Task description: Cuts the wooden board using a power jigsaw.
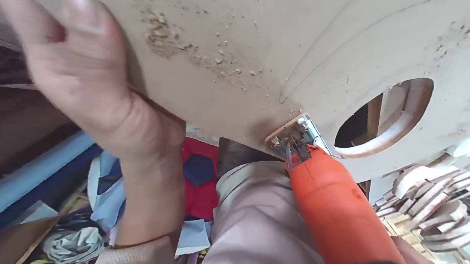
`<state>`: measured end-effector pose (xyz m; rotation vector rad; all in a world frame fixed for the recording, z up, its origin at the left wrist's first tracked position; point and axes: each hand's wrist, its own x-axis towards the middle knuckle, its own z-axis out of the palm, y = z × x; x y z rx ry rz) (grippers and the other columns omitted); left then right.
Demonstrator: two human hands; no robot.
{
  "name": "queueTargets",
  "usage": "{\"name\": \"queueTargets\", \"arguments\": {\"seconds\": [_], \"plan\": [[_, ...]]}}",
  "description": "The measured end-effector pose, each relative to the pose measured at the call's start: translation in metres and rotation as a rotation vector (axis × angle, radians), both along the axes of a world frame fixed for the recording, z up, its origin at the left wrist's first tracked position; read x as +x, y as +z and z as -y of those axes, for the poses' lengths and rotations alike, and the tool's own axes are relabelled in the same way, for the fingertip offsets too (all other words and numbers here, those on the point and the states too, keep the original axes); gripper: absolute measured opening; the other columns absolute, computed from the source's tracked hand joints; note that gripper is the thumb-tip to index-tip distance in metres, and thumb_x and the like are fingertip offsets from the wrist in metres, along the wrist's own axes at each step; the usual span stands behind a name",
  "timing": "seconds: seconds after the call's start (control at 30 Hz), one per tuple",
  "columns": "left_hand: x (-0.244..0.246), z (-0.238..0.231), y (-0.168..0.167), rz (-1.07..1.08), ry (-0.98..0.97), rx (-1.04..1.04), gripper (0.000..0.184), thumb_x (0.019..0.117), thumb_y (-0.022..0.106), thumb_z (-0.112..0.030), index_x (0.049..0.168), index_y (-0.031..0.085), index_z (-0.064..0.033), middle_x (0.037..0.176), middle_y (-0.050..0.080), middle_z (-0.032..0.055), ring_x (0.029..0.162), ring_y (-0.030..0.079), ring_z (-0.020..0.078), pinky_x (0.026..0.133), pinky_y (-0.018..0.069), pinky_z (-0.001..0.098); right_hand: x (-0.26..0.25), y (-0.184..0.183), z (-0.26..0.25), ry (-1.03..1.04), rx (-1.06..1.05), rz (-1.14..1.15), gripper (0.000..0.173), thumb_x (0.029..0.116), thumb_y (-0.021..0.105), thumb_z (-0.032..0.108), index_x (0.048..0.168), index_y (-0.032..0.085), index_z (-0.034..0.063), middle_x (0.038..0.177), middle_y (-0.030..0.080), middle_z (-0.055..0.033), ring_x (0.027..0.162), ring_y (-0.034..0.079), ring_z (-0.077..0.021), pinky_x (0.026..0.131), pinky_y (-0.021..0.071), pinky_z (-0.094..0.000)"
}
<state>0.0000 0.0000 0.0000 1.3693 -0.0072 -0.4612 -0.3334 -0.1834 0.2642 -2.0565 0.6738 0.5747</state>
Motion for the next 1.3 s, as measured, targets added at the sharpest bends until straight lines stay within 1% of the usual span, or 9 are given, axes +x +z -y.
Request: {"name": "queueTargets", "arguments": {"seconds": [0.13, 0.33, 0.47, 0.7, 0.87, 0.93, 1.1, 1.2, 1.3], "plan": [[0.008, 0.014, 0.022, 0.007, -0.06, -0.016, 0.044, 0.1112, 0.037, -0.013, 0.152, 0.028, 0.0, 0.137, 0.058, 0.0127, 0.123, 0.063, 0.0264, 0.107, 0.0531, 0.0468, 0.088, -0.017, 0.01, -0.041, 0.048, 0.118, 0.055, 0.085, 0.083, 0.028, 0.124, 0.061, -0.0025, 0.113, 0.069, -0.0166, 0.104, 0.068, -0.0213, 0.091, 0.0576, -0.0352], [0.01, 0.023, 0.029, -0.005, -0.09, -0.034, 0.052, 0.1119, 0.038, -0.016, 0.159, 0.022, -0.0042, 0.144, 0.055, 0.0127, 0.127, 0.061, 0.0277, 0.107, 0.053, 0.0485, 0.107, -0.02, -0.003, 0.033, -0.208, 0.1, 0.041, 0.0891, 0.074, 0.035, 0.109, 0.064, 0.0012, 0.093, 0.07, -0.0113, 0.08, 0.069, -0.0158, 0.065, 0.0574, -0.0296], [0.013, 0.022, 0.039, -0.03, -0.145, -0.042, 0.053, 0.1119, 0.04, -0.018, 0.161, 0.023, -0.0086, 0.149, 0.053, 0.0119, 0.131, 0.058, 0.0277, 0.109, 0.0511, 0.0495, 0.104, -0.023, -0.008, 0.019, -0.26, 0.175, 0.039, 0.0845, 0.076, 0.033, 0.108, 0.066, 0.0036, 0.092, 0.068, -0.0069, 0.078, 0.068, -0.0131, 0.062, 0.0582, -0.0283], [0.014, 0.014, 0.046, 0.038, -0.198, 0.131, 0.056, 0.1111, 0.045, -0.026, 0.162, 0.025, -0.0129, 0.149, 0.055, 0.0085, 0.13, 0.06, 0.0232, 0.11, 0.0515, 0.0455, 0.057, -0.018, 0.007, -0.019, -0.237, 0.372, 0.038, 0.0887, 0.077, 0.033, 0.108, 0.069, 0.001, 0.095, 0.071, -0.01, 0.084, 0.07, -0.0135, 0.071, 0.0603, -0.0279], [0.002, 0.008, 0.042, -0.14, -0.1, 0.028, 0.054, 0.1119, 0.036, -0.042, 0.16, 0.033, -0.0181, 0.15, 0.054, 0.0061, 0.135, 0.055, 0.023, 0.111, 0.0489, 0.0475, 0.001, 0.025, 0.035, -0.113, -0.164, 0.459, 0.038, 0.0864, 0.08, 0.035, 0.111, 0.067, 0.0094, 0.096, 0.07, -0.0016, 0.088, 0.068, -0.0062, 0.074, 0.0603, -0.0244], [-0.026, 0.005, 0.037, -0.29, -0.025, 0.052, 0.061, 0.109, 0.024, -0.057, 0.149, 0.046, -0.0163, 0.137, 0.063, 0.0035, 0.125, 0.061, 0.0188, 0.104, 0.0518, 0.0434, -0.026, 0.041, 0.05, -0.185, -0.129, 0.51, 0.039, 0.0859, 0.082, 0.033, 0.114, 0.066, 0.0119, 0.099, 0.071, -0.0003, 0.091, 0.069, -0.0076, 0.077, 0.0614, -0.0267], [-0.175, 0.035, 0.057, -0.688, -0.277, 0.026, 0.071, 0.1073, 0.015, -0.061, 0.15, 0.037, -0.0081, 0.13, 0.066, 0.0096, 0.118, 0.066, 0.0238, 0.098, 0.0564, 0.0475, -0.086, 0.052, 0.096, -0.292, -0.215, 0.56, 0.034, 0.0883, 0.081, 0.035, 0.11, 0.068, 0.0129, 0.096, 0.074, 0.0012, 0.089, 0.072, -0.007, 0.078, 0.0627, -0.0292], [-0.268, 0.073, 0.071, -0.846, -0.332, -0.092, 0.049, 0.1075, 0.045, -0.041, 0.136, 0.047, -0.0015, 0.113, 0.072, 0.0121, 0.106, 0.07, 0.0241, 0.095, 0.0586, 0.0472, -0.115, 0.049, 0.123, -0.32, -0.273, 0.567, 0.034, 0.0887, 0.08, 0.035, 0.108, 0.068, 0.009, 0.092, 0.073, -0.0009, 0.084, 0.072, -0.008, 0.075, 0.0627, -0.0303], [-0.299, 0.108, 0.068, -0.869, -0.17, -0.074, 0.046, 0.0992, 0.068, -0.018, 0.135, 0.051, 0.0044, 0.112, 0.072, 0.0201, 0.103, 0.072, 0.0305, 0.092, 0.06, 0.0511, -0.133, 0.048, 0.147, -0.349, -0.338, 0.544, 0.038, 0.0875, 0.081, 0.036, 0.104, 0.068, 0.005, 0.091, 0.073, -0.0012, 0.084, 0.071, -0.0039, 0.076, 0.0616, -0.0254]]}}
